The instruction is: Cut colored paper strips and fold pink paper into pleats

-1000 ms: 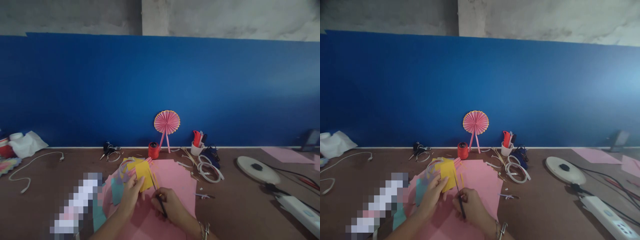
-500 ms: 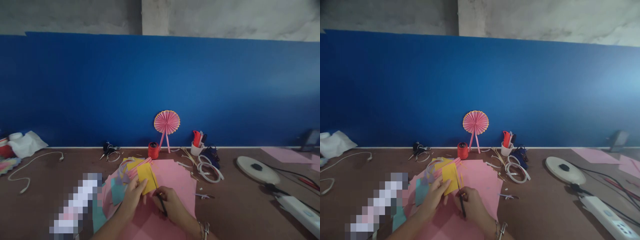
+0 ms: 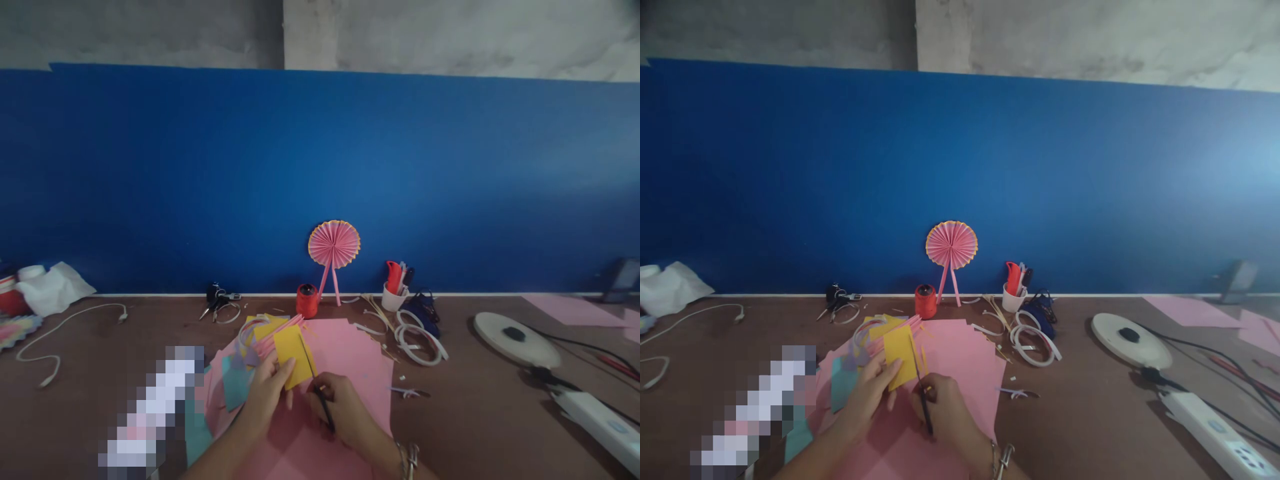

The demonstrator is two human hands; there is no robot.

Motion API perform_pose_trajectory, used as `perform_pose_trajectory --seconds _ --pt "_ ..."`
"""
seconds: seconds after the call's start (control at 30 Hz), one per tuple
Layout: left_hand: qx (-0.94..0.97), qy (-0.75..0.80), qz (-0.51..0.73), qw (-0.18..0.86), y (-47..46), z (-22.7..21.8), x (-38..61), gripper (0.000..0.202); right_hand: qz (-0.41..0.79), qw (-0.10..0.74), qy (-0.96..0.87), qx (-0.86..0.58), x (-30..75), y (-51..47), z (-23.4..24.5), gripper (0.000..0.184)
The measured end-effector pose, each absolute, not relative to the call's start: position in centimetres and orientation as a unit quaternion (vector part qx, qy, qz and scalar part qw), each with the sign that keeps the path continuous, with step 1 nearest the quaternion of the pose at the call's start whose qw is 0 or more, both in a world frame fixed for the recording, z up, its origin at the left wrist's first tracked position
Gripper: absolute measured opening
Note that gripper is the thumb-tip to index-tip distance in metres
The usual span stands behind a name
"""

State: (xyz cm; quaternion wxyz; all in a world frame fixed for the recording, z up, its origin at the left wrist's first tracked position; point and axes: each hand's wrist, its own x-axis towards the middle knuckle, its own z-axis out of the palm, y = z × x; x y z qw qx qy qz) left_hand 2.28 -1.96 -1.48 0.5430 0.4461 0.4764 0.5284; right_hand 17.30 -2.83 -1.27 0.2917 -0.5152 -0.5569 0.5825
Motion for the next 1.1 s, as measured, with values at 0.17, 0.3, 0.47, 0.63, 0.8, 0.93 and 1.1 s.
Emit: perform_pose_trajectory --seconds 0.17,0.3,0.47,0.63,0.8,0.93,1.1 --pt "0.457 0.455 0.506 0.573 -1.9 -1.2 2.4 0.038 0.591 0.304 -0.545 -0.511 17.3 -2.6 -1.5 0.027" --pt "0.462 0.445 0.487 0.593 -2.0 -1.0 2.6 0.042 0.593 0.318 -0.548 -0.497 17.4 -2.4 -1.7 0.027" --pt "0.454 0.450 0.478 0.602 -2.2 -0.9 2.7 0.045 0.595 0.324 -0.541 -0.498 17.5 -2.3 -2.0 0.027" --pt "0.445 0.452 0.482 0.604 -2.4 -0.6 2.8 0.044 0.597 0.329 -0.546 -0.487 17.6 -2.4 -2.2 0.023" --pt "0.440 0.459 0.482 0.604 -2.4 -0.6 2.8 0.045 0.586 0.326 -0.551 -0.497 17.7 -2.2 -2.7 0.018" --pt "0.443 0.457 0.481 0.603 -2.4 -0.7 2.8 0.044 0.584 0.322 -0.551 -0.501 17.7 -2.2 -2.8 0.018" --pt "0.446 0.457 0.482 0.600 -2.5 -0.6 2.8 0.042 0.582 0.323 -0.548 -0.506 17.8 -2.2 -2.4 0.014"
